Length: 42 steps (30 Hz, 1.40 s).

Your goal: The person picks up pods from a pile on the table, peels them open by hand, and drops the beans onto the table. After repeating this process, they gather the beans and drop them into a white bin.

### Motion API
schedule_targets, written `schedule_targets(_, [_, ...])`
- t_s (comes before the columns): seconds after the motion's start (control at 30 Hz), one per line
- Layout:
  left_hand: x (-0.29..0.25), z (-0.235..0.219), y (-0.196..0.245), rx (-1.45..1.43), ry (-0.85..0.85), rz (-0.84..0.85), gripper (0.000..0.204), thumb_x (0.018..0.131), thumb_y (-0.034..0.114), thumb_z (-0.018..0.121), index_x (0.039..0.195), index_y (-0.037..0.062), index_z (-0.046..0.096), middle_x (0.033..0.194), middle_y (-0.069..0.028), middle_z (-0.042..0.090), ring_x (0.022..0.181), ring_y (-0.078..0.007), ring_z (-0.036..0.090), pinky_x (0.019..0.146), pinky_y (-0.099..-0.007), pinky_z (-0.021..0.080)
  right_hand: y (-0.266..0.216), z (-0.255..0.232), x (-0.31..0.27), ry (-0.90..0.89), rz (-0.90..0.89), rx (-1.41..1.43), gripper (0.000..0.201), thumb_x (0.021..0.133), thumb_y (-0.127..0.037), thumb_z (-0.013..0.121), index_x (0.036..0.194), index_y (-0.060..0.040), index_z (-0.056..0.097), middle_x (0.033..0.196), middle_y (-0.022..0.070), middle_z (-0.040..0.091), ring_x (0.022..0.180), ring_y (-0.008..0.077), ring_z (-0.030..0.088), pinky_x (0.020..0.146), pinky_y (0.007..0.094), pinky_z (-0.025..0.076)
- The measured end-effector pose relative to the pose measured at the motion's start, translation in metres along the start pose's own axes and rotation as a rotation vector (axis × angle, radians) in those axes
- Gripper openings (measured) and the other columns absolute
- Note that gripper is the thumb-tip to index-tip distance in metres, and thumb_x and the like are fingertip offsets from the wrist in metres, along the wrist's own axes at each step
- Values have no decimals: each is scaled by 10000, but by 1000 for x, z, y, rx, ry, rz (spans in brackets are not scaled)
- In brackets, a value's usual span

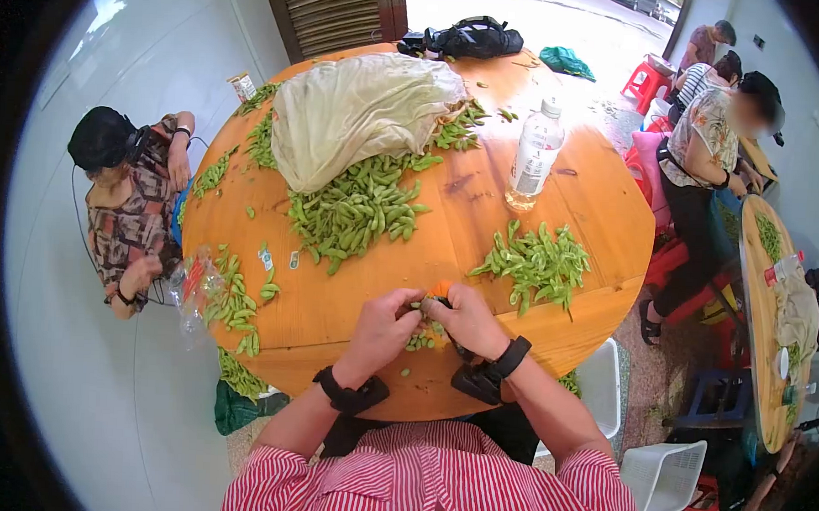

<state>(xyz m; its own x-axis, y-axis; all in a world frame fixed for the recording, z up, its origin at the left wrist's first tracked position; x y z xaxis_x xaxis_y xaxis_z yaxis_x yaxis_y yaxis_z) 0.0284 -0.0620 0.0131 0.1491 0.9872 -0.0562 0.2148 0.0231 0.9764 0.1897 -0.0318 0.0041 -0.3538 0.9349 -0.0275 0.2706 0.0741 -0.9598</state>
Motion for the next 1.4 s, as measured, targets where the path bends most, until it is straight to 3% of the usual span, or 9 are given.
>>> schedule_targets(0.13, [0, -8, 1, 223, 38, -21, 249, 843, 33, 575, 1062, -47, 662, 942, -157, 690, 764, -206, 689, 692, -325, 543, 3, -5, 1, -85, 121, 73, 250, 868, -192, 649, 859, 55, 613, 654, 170, 606, 591, 249, 610, 556, 376, 472])
schedule_targets(0.2, [0, -15, -4, 396, 44, 129, 214, 847, 72, 603, 1023, -30, 668, 941, -144, 687, 780, -227, 675, 698, -327, 530, 4, -21, 3, 123, -15, -450, 275, 852, -214, 643, 793, 51, 596, 685, 247, 615, 655, 383, 633, 579, 436, 485])
schedule_targets(0.33, [-10, -20, 2, 680, -69, 448, 186, 842, 152, 650, 949, 4, 686, 926, -158, 667, 822, -321, 643, 719, -353, 515, 10, -54, 3, 328, -63, -729, 220, 811, -195, 670, 888, 5, 620, 767, 206, 622, 732, 404, 626, 630, 453, 502])
schedule_targets(0.47, [-3, -21, 11, 618, -208, 380, 194, 847, 171, 661, 948, 7, 688, 928, -159, 669, 842, -317, 645, 737, -371, 513, -16, -74, -10, 375, -51, -795, 287, 823, -197, 661, 991, 21, 583, 914, 219, 601, 837, 416, 616, 687, 489, 507])
schedule_targets(0.67, [70, -28, 23, 603, -1, 271, 275, 831, 178, 686, 1037, -1, 652, 937, -180, 656, 898, -329, 631, 778, -414, 498, -26, -66, -15, 555, -115, -755, 234, 833, -143, 654, 986, 19, 582, 931, 212, 586, 914, 406, 595, 720, 477, 508])
schedule_targets(0.83, [118, -30, -3, 936, 127, 285, 244, 815, 174, 692, 978, 13, 608, 955, -167, 620, 876, -363, 617, 748, -447, 491, -7, -36, -21, 217, -287, -554, 166, 859, -67, 572, 1017, -27, 599, 865, 233, 596, 829, 419, 602, 702, 469, 505])
schedule_targets(1.13, [93, -41, -13, 1123, 140, 281, 139, 873, 133, 606, 963, 27, 611, 907, -135, 620, 769, -319, 632, 682, -414, 513, -10, -27, -24, 173, -207, -428, 270, 862, -30, 565, 1128, -36, 607, 800, 210, 637, 761, 396, 630, 663, 425, 507])
schedule_targets(1.27, [66, -36, 6, 571, -4, 93, 152, 921, 149, 571, 960, 5, 603, 819, -122, 656, 673, -299, 636, 628, -400, 505, -3, -23, -18, 238, -202, -316, 305, 881, -61, 563, 1182, -9, 562, 752, 186, 670, 672, 339, 655, 640, 374, 520])
schedule_targets(1.4, [39, -15, 5, 60, -133, -134, 170, 969, 171, 556, 962, 9, 606, 768, -19, 627, 606, -52, 549, 521, -224, 448, 22, -13, -9, 195, -56, -166, 276, 892, -72, 561, 1155, 11, 563, 762, 143, 687, 647, 217, 657, 624, 322, 519])
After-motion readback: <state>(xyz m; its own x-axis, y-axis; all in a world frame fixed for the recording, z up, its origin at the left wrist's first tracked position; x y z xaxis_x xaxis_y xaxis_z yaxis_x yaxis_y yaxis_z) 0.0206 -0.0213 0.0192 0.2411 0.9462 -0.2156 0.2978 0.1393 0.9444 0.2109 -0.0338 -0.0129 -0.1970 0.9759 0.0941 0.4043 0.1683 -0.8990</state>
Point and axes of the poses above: each hand's wrist, its own x-axis towards the middle knuckle, its own z-axis out of the palm, y = z × x, the point moved 2 cm from there along x, towards the middle knuckle
